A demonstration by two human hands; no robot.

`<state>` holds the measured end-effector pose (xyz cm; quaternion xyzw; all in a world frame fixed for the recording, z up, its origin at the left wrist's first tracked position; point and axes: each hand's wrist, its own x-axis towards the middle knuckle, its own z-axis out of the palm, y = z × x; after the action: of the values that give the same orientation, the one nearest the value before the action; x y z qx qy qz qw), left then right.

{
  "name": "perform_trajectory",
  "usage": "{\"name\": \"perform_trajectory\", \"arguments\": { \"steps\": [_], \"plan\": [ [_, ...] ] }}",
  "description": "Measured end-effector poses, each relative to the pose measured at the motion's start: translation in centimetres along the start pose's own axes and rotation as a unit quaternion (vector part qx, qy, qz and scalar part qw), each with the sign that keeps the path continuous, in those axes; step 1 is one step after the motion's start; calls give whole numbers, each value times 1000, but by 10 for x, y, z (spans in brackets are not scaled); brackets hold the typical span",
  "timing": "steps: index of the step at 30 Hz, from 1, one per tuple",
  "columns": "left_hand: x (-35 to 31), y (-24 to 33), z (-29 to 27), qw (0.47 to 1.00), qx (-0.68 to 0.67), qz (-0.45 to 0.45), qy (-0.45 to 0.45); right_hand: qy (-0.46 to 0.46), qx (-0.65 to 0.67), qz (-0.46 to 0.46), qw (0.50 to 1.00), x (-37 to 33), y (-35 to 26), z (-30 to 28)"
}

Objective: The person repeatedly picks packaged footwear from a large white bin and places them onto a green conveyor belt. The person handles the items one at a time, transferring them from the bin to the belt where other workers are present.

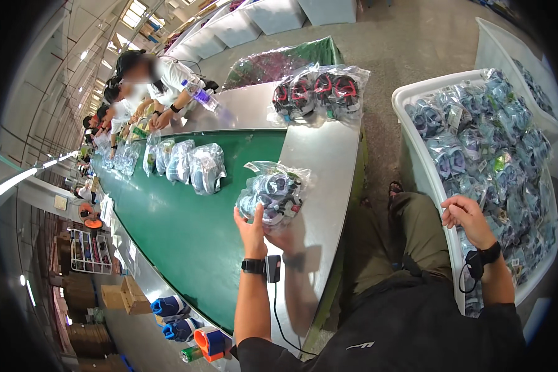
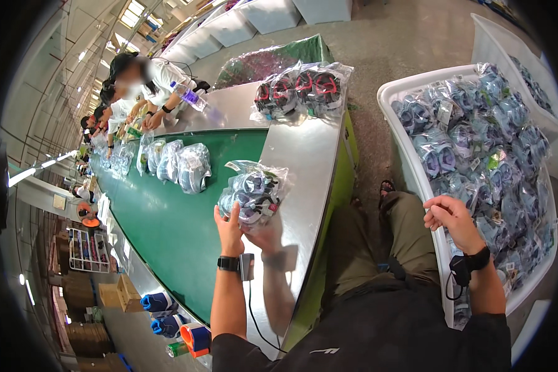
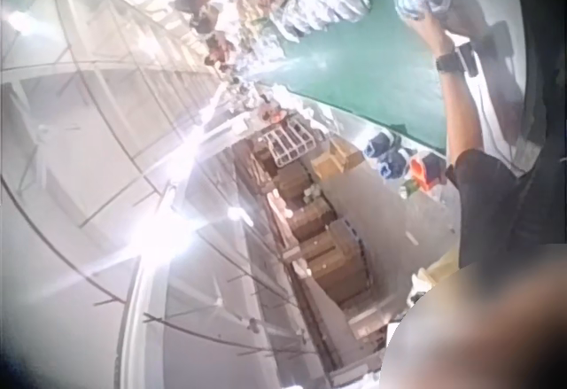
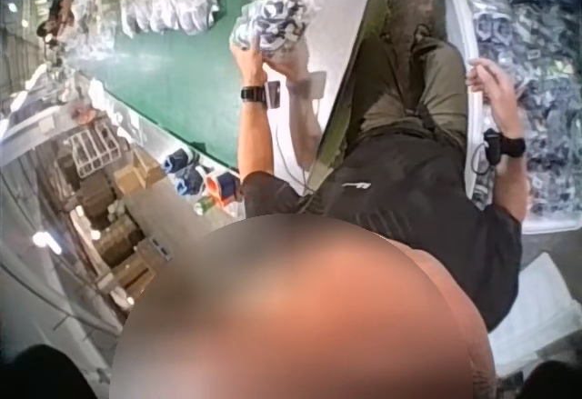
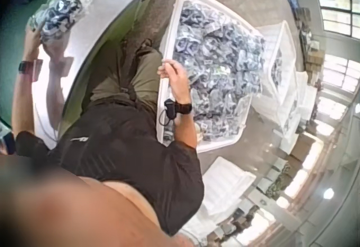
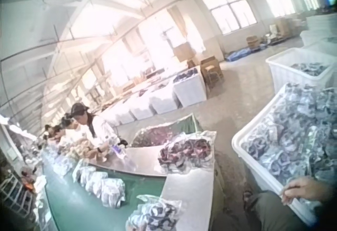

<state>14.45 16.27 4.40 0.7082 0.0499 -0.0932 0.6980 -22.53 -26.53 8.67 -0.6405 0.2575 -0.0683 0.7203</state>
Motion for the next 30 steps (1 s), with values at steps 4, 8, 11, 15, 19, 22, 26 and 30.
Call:
{"name": "perform_trajectory", "arguments": {
  "steps": [4,8,11,15,19,22,26,30],
  "plan": [
    [19,-10,7,1000,-13,20,13,2,-1,-10,1000,-8,1,-2],
    [13,-7,7,996,-67,-60,-22,10,-5,-11,1000,-13,0,-4],
    [-12,-2,13,968,-183,-105,-136,10,-1,-11,1000,-13,-3,-2],
    [-61,-1,40,926,-253,-144,-241,-16,-11,-4,1000,-6,-7,7],
    [-104,-5,74,920,-249,-157,-259,-58,8,-18,998,5,-12,21],
    [-122,-8,95,917,-239,-163,-275,-97,-1,-42,994,11,-17,31],
    [-134,-5,112,899,-240,-187,-314,-125,9,-30,992,15,-21,39],
    [-145,7,128,890,-210,-177,-364,-120,8,-22,993,20,-23,30]
  ]
}}
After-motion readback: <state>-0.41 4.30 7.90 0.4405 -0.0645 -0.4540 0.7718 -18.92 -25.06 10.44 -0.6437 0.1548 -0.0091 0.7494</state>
